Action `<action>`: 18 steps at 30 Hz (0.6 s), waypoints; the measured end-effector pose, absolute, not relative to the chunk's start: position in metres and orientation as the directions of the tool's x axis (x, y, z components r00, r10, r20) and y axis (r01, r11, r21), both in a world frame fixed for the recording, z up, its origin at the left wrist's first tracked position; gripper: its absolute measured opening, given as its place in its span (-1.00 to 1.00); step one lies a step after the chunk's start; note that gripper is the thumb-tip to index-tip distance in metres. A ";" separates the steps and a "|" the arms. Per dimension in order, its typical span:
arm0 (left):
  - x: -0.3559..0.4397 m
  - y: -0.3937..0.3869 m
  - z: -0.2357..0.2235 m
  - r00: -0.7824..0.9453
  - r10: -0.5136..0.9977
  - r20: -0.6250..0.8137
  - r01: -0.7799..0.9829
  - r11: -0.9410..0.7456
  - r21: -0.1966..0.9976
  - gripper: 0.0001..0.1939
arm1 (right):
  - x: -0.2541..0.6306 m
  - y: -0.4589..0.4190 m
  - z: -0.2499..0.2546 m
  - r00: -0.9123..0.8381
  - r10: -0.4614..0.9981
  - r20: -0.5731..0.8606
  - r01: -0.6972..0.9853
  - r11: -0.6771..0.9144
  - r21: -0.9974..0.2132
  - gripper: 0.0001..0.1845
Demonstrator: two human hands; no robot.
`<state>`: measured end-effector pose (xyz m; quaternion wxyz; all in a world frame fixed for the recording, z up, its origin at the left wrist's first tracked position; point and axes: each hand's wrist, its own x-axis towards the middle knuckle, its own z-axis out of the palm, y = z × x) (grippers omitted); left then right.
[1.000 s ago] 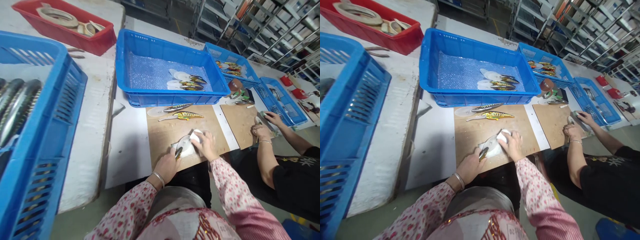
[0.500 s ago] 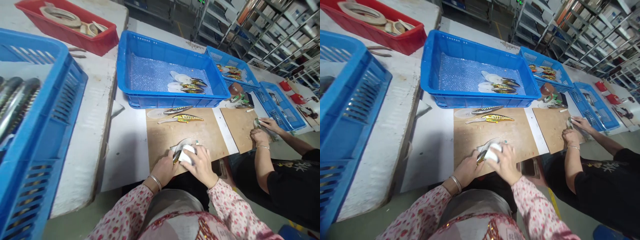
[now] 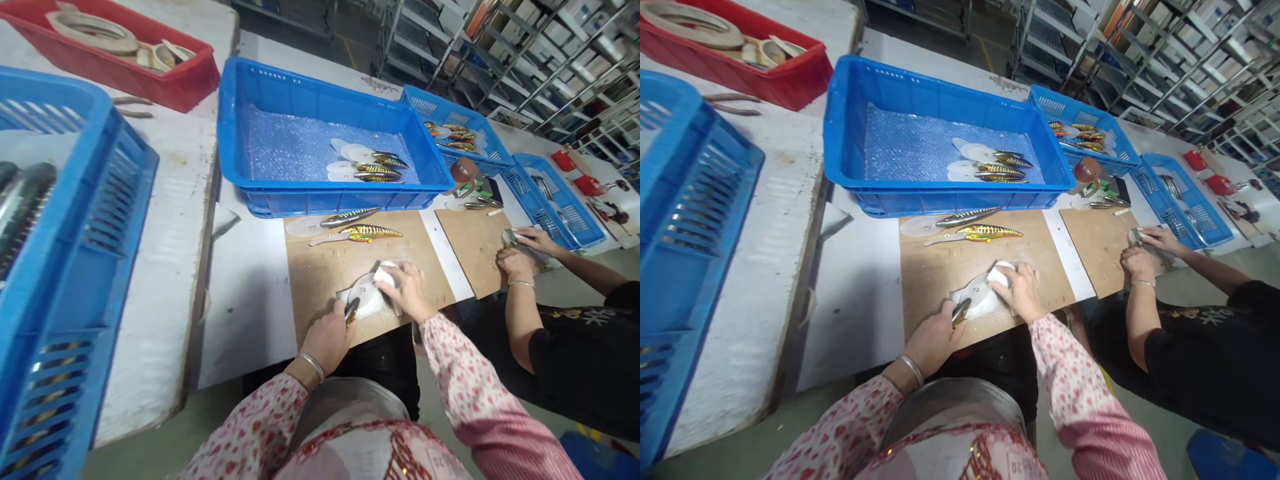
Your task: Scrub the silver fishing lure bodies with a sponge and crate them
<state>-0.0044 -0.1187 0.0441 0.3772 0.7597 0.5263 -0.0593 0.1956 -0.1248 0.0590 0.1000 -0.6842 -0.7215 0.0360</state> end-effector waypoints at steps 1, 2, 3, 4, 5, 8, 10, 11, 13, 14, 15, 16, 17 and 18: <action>-0.004 -0.119 0.045 0.430 0.757 -0.492 0.851 -0.158 0.501 -0.73 | 0.197 -0.124 0.058 -0.032 0.995 0.095 0.984 0.048 -0.171 -0.56; -0.004 -0.119 0.045 0.427 0.755 -0.497 0.853 -0.156 0.498 -0.73 | 0.198 -0.124 0.058 -0.055 0.994 0.093 0.984 0.070 -0.166 -0.55; -0.004 -0.120 0.045 0.431 0.752 -0.499 0.852 -0.157 0.500 -0.74 | 0.197 -0.126 0.059 -0.104 0.991 0.087 0.978 0.118 -0.173 -0.54; -0.004 -0.120 0.045 0.438 0.747 -0.500 0.848 -0.160 0.505 -0.74 | 0.196 -0.128 0.059 -0.166 0.983 0.080 0.965 0.179 -0.192 -0.53; -0.004 -0.120 0.045 0.446 0.743 -0.498 0.844 -0.165 0.511 -0.74 | 0.195 -0.129 0.060 -0.218 0.973 0.069 0.950 0.228 -0.214 -0.53; -0.004 -0.119 0.045 0.451 0.750 -0.484 0.841 -0.174 0.513 -0.73 | 0.197 -0.125 0.062 -0.186 0.981 0.048 0.953 0.192 -0.236 -0.57; -0.004 -0.119 0.047 0.438 0.757 -0.485 0.848 -0.169 0.503 -0.71 | 0.198 -0.120 0.062 -0.088 0.995 0.056 0.974 0.097 -0.204 -0.58; -0.004 -0.119 0.047 0.434 0.755 -0.492 0.850 -0.163 0.500 -0.70 | 0.198 -0.119 0.063 -0.065 0.996 0.063 0.979 0.076 -0.191 -0.57; -0.004 -0.119 0.048 0.435 0.744 -0.507 0.849 -0.152 0.506 -0.71 | 0.195 -0.122 0.065 -0.110 0.992 0.062 0.973 0.120 -0.196 -0.54; -0.004 -0.119 0.049 0.441 0.739 -0.510 0.845 -0.150 0.513 -0.71 | 0.193 -0.124 0.065 -0.155 0.986 0.056 0.963 0.163 -0.213 -0.53; -0.004 -0.119 0.049 0.445 0.737 -0.509 0.842 -0.151 0.518 -0.71 | 0.192 -0.126 0.066 -0.197 0.979 0.048 0.951 0.203 -0.232 -0.53; -0.005 -0.119 0.049 0.447 0.737 -0.506 0.840 -0.153 0.520 -0.71 | 0.192 -0.126 0.066 -0.215 0.976 0.044 0.944 0.220 -0.245 -0.53; -0.005 -0.118 0.049 0.448 0.741 -0.501 0.840 -0.156 0.520 -0.71 | 0.193 -0.125 0.065 -0.203 0.978 0.043 0.947 0.207 -0.247 -0.54; -0.005 -0.118 0.048 0.444 0.748 -0.493 0.841 -0.158 0.518 -0.72 | 0.196 -0.122 0.063 -0.164 0.986 0.043 0.956 0.169 -0.240 -0.55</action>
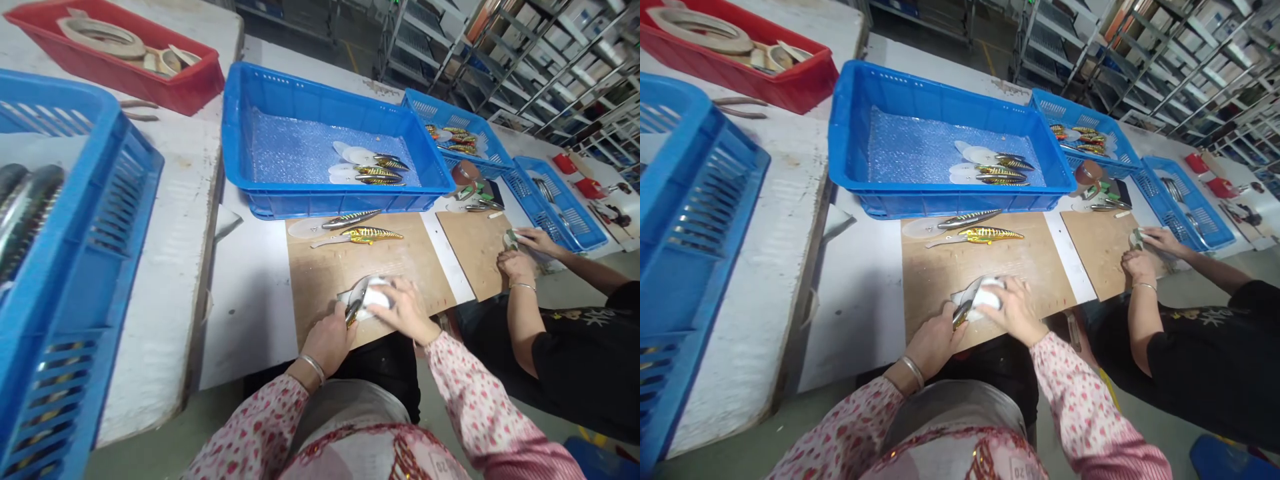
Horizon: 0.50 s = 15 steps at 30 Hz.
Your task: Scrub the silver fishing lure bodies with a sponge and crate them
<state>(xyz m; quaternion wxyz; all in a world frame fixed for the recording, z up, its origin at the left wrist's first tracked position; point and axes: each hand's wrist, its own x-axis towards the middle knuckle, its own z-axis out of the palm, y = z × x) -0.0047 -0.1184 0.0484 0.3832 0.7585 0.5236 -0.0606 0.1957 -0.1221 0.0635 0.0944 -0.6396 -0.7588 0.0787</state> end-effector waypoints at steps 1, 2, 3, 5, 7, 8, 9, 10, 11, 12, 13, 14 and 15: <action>-0.005 -0.118 0.048 0.438 0.756 -0.487 0.843 -0.158 0.514 -0.72 | 0.198 -0.119 0.062 -0.110 0.993 0.046 0.967 0.118 -0.226 -0.56; -0.005 -0.118 0.048 0.433 0.761 -0.483 0.845 -0.156 0.512 -0.73 | 0.199 -0.117 0.061 -0.061 0.997 0.048 0.975 0.070 -0.209 -0.56; -0.005 -0.118 0.047 0.432 0.762 -0.483 0.846 -0.155 0.511 -0.73 | 0.199 -0.117 0.061 -0.033 0.998 0.051 0.980 0.042 -0.197 -0.55; -0.005 -0.119 0.045 0.437 0.756 -0.488 0.843 -0.154 0.516 -0.73 | 0.195 -0.122 0.062 -0.070 0.996 0.050 0.977 0.078 -0.200 -0.53; -0.005 -0.119 0.043 0.454 0.747 -0.486 0.832 -0.160 0.531 -0.74 | 0.189 -0.130 0.064 -0.165 0.985 0.050 0.957 0.172 -0.233 -0.53; -0.006 -0.119 0.042 0.460 0.748 -0.478 0.827 -0.165 0.537 -0.74 | 0.188 -0.132 0.064 -0.193 0.980 0.050 0.947 0.199 -0.250 -0.54; -0.006 -0.119 0.042 0.463 0.752 -0.469 0.824 -0.170 0.541 -0.74 | 0.189 -0.132 0.064 -0.191 0.980 0.051 0.945 0.198 -0.259 -0.55; -0.006 -0.119 0.042 0.463 0.755 -0.464 0.823 -0.171 0.542 -0.74 | 0.191 -0.130 0.062 -0.164 0.985 0.054 0.951 0.172 -0.257 -0.56; -0.007 -0.119 0.041 0.460 0.759 -0.460 0.823 -0.170 0.542 -0.73 | 0.194 -0.126 0.061 -0.116 0.991 0.062 0.962 0.127 -0.242 -0.57; -0.007 -0.118 0.041 0.457 0.762 -0.459 0.822 -0.166 0.544 -0.72 | 0.196 -0.123 0.059 -0.062 0.995 0.074 0.973 0.076 -0.218 -0.57; -0.008 -0.118 0.041 0.457 0.762 -0.458 0.819 -0.161 0.550 -0.72 | 0.197 -0.121 0.058 -0.025 0.996 0.089 0.980 0.042 -0.193 -0.56; -0.008 -0.117 0.040 0.460 0.760 -0.459 0.815 -0.155 0.559 -0.72 | 0.197 -0.121 0.057 -0.019 0.994 0.107 0.983 0.038 -0.178 -0.55; -0.009 -0.117 0.039 0.467 0.756 -0.459 0.806 -0.150 0.573 -0.72 | 0.195 -0.123 0.057 -0.051 0.992 0.119 0.982 0.072 -0.176 -0.54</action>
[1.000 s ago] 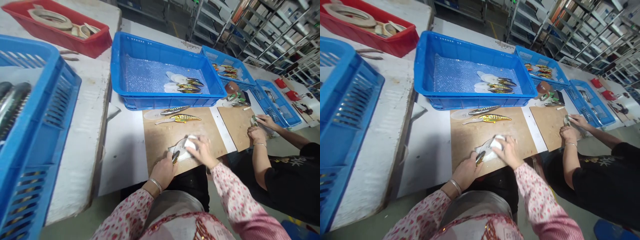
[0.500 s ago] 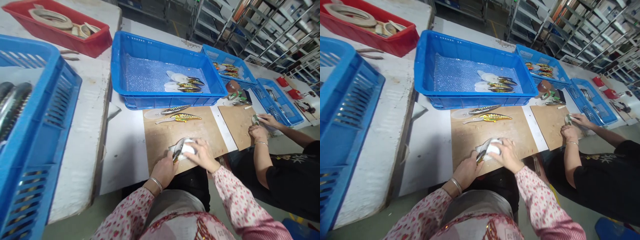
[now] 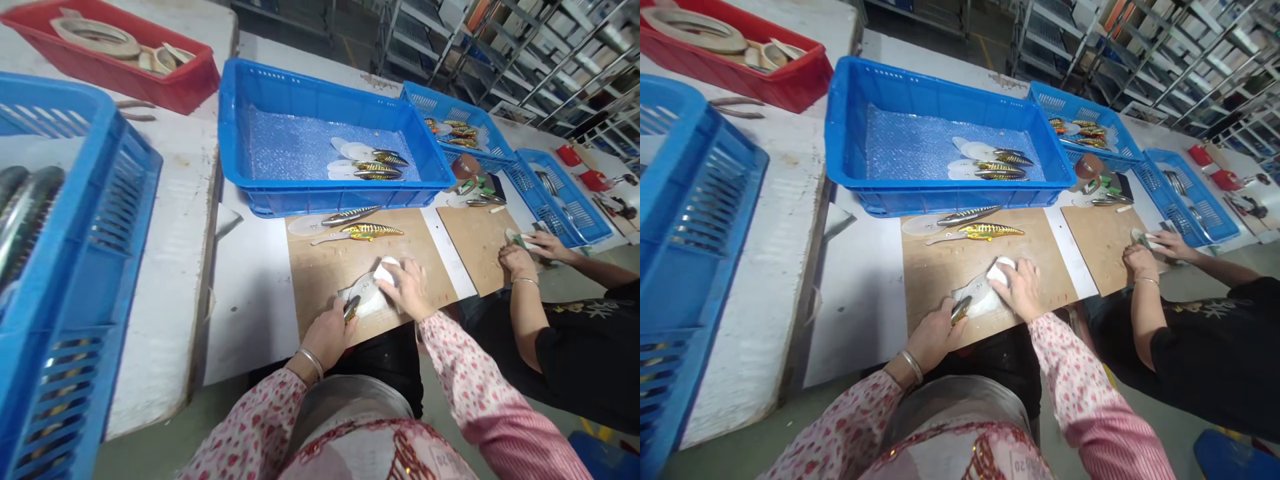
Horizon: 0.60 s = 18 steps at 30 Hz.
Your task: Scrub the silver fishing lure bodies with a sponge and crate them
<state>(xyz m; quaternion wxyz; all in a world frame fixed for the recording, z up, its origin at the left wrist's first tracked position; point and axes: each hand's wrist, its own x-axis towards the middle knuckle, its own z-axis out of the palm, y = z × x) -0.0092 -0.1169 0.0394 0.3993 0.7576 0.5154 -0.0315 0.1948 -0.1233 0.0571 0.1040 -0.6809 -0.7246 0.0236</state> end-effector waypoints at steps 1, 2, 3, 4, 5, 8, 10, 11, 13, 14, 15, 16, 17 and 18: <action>-0.010 -0.116 0.038 0.477 0.751 -0.456 0.794 -0.146 0.590 -0.73 | 0.192 -0.127 0.057 -0.103 0.987 0.126 0.975 0.125 -0.185 -0.52; -0.011 -0.116 0.036 0.488 0.747 -0.451 0.780 -0.143 0.609 -0.74 | 0.189 -0.131 0.058 -0.164 0.979 0.125 0.961 0.187 -0.205 -0.51; -0.011 -0.116 0.034 0.497 0.746 -0.444 0.767 -0.138 0.626 -0.76 | 0.188 -0.135 0.058 -0.217 0.969 0.119 0.944 0.239 -0.227 -0.51; -0.012 -0.115 0.032 0.505 0.747 -0.433 0.753 -0.136 0.643 -0.76 | 0.188 -0.136 0.058 -0.244 0.963 0.115 0.932 0.266 -0.245 -0.52; -0.013 -0.115 0.029 0.510 0.750 -0.421 0.742 -0.136 0.657 -0.76 | 0.191 -0.135 0.057 -0.235 0.965 0.116 0.933 0.257 -0.251 -0.53; -0.015 -0.114 0.022 0.514 0.765 -0.389 0.723 -0.143 0.676 -0.74 | 0.204 -0.125 0.054 -0.090 0.985 0.148 0.971 0.120 -0.207 -0.56; -0.016 -0.114 0.019 0.518 0.769 -0.375 0.709 -0.141 0.690 -0.75 | 0.205 -0.122 0.054 -0.056 0.984 0.170 0.980 0.087 -0.181 -0.55; -0.017 -0.114 0.018 0.521 0.769 -0.370 0.700 -0.137 0.701 -0.76 | 0.202 -0.125 0.055 -0.089 0.982 0.166 0.975 0.120 -0.188 -0.54; -0.017 -0.113 0.019 0.538 0.762 -0.360 0.671 -0.129 0.730 -0.78 | 0.192 -0.133 0.057 -0.209 0.968 0.139 0.943 0.237 -0.235 -0.53; -0.018 -0.112 0.020 0.545 0.759 -0.356 0.659 -0.124 0.742 -0.78 | 0.188 -0.136 0.056 -0.262 0.956 0.130 0.920 0.288 -0.266 -0.53; -0.018 -0.110 0.021 0.548 0.756 -0.358 0.652 -0.119 0.749 -0.78 | 0.187 -0.137 0.055 -0.288 0.949 0.126 0.904 0.313 -0.292 -0.53; -0.018 -0.109 0.022 0.549 0.753 -0.362 0.650 -0.113 0.751 -0.77 | 0.188 -0.136 0.052 -0.275 0.953 0.127 0.903 0.301 -0.306 -0.54; -0.018 -0.108 0.024 0.545 0.752 -0.371 0.657 -0.108 0.746 -0.76 | 0.194 -0.132 0.049 -0.224 0.965 0.134 0.917 0.255 -0.306 -0.54; -0.019 -0.107 0.025 0.535 0.753 -0.383 0.669 -0.101 0.737 -0.75 | 0.202 -0.127 0.045 -0.145 0.979 0.144 0.938 0.182 -0.296 -0.55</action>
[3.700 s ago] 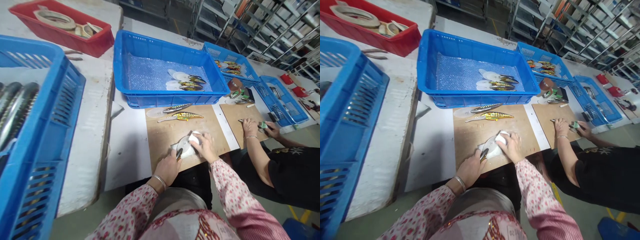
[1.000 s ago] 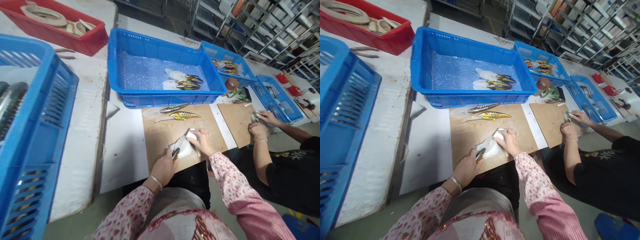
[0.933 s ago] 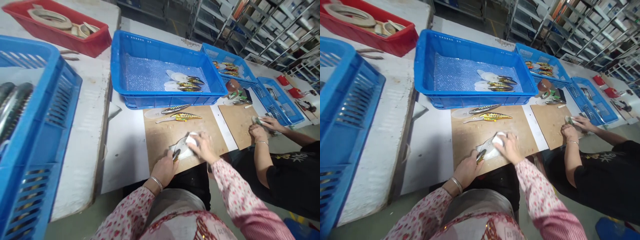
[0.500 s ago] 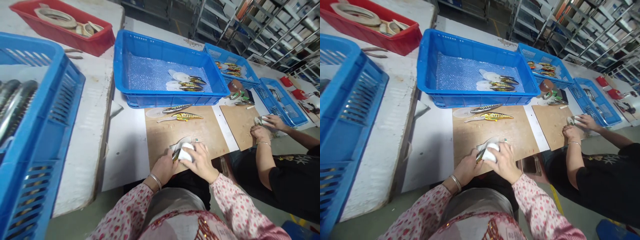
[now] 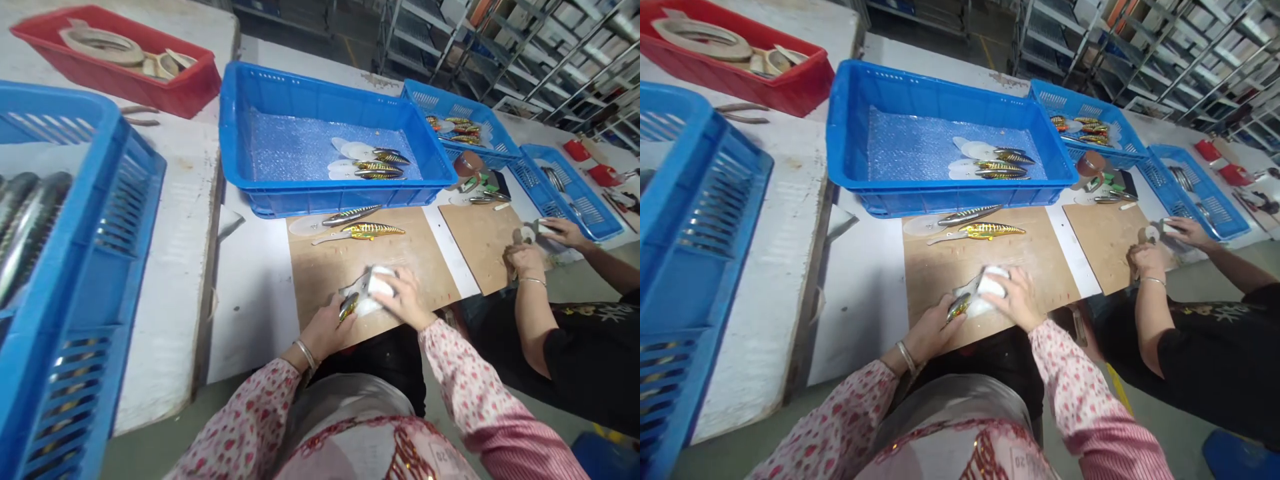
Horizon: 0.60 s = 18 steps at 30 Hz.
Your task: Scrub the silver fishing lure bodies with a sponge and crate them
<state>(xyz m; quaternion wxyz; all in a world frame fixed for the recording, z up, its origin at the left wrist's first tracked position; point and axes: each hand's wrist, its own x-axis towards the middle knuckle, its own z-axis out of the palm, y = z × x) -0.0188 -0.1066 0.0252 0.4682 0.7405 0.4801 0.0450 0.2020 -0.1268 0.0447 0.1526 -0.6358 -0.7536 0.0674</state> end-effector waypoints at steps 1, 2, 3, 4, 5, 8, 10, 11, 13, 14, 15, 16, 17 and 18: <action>-0.019 -0.106 0.026 0.525 0.755 -0.394 0.680 -0.093 0.727 -0.74 | 0.212 -0.120 0.041 -0.053 0.986 0.155 0.954 0.096 -0.284 -0.55; -0.020 -0.106 0.027 0.521 0.754 -0.400 0.685 -0.089 0.723 -0.73 | 0.222 -0.114 0.038 0.030 0.985 0.169 0.960 0.019 -0.281 -0.55; -0.020 -0.106 0.028 0.523 0.753 -0.400 0.683 -0.089 0.725 -0.73 | 0.231 -0.109 0.037 0.090 0.978 0.190 0.955 -0.031 -0.293 -0.53; -0.021 -0.107 0.030 0.532 0.749 -0.394 0.677 -0.096 0.730 -0.73 | 0.238 -0.106 0.038 0.124 0.968 0.217 0.946 -0.049 -0.321 -0.52; -0.022 -0.108 0.032 0.544 0.744 -0.387 0.670 -0.109 0.734 -0.73 | 0.243 -0.104 0.040 0.135 0.960 0.244 0.932 -0.040 -0.360 -0.51; -0.024 -0.111 0.044 0.556 0.755 -0.347 0.698 -0.198 0.688 -0.70 | 0.241 -0.105 0.051 0.153 0.935 0.320 0.870 0.026 -0.493 -0.49; -0.025 -0.112 0.053 0.531 0.794 -0.297 0.762 -0.293 0.578 -0.67 | 0.234 -0.107 0.057 0.186 0.923 0.338 0.816 0.046 -0.576 -0.49; -0.024 -0.111 0.057 0.515 0.815 -0.268 0.796 -0.337 0.503 -0.67 | 0.229 -0.108 0.058 0.199 0.919 0.339 0.793 0.052 -0.607 -0.49; -0.023 -0.110 0.060 0.492 0.842 -0.221 0.845 -0.400 0.356 -0.67 | 0.220 -0.107 0.057 0.198 0.920 0.338 0.778 0.062 -0.625 -0.49; -0.022 -0.110 0.059 0.483 0.850 -0.213 0.859 -0.413 0.302 -0.68 | 0.216 -0.107 0.056 0.179 0.924 0.337 0.790 0.069 -0.609 -0.49; -0.020 -0.110 0.058 0.479 0.852 -0.211 0.866 -0.420 0.271 -0.68 | 0.212 -0.107 0.055 0.153 0.931 0.332 0.811 0.074 -0.581 -0.50; -0.020 -0.111 0.056 0.479 0.851 -0.214 0.868 -0.423 0.261 -0.69 | 0.209 -0.108 0.053 0.124 0.938 0.323 0.836 0.076 -0.543 -0.51; -0.019 -0.112 0.055 0.482 0.847 -0.225 0.865 -0.420 0.273 -0.69 | 0.207 -0.108 0.052 0.098 0.945 0.311 0.865 0.074 -0.497 -0.52; -0.018 -0.114 0.053 0.488 0.838 -0.245 0.859 -0.410 0.306 -0.70 | 0.207 -0.109 0.052 0.076 0.951 0.299 0.893 0.068 -0.445 -0.53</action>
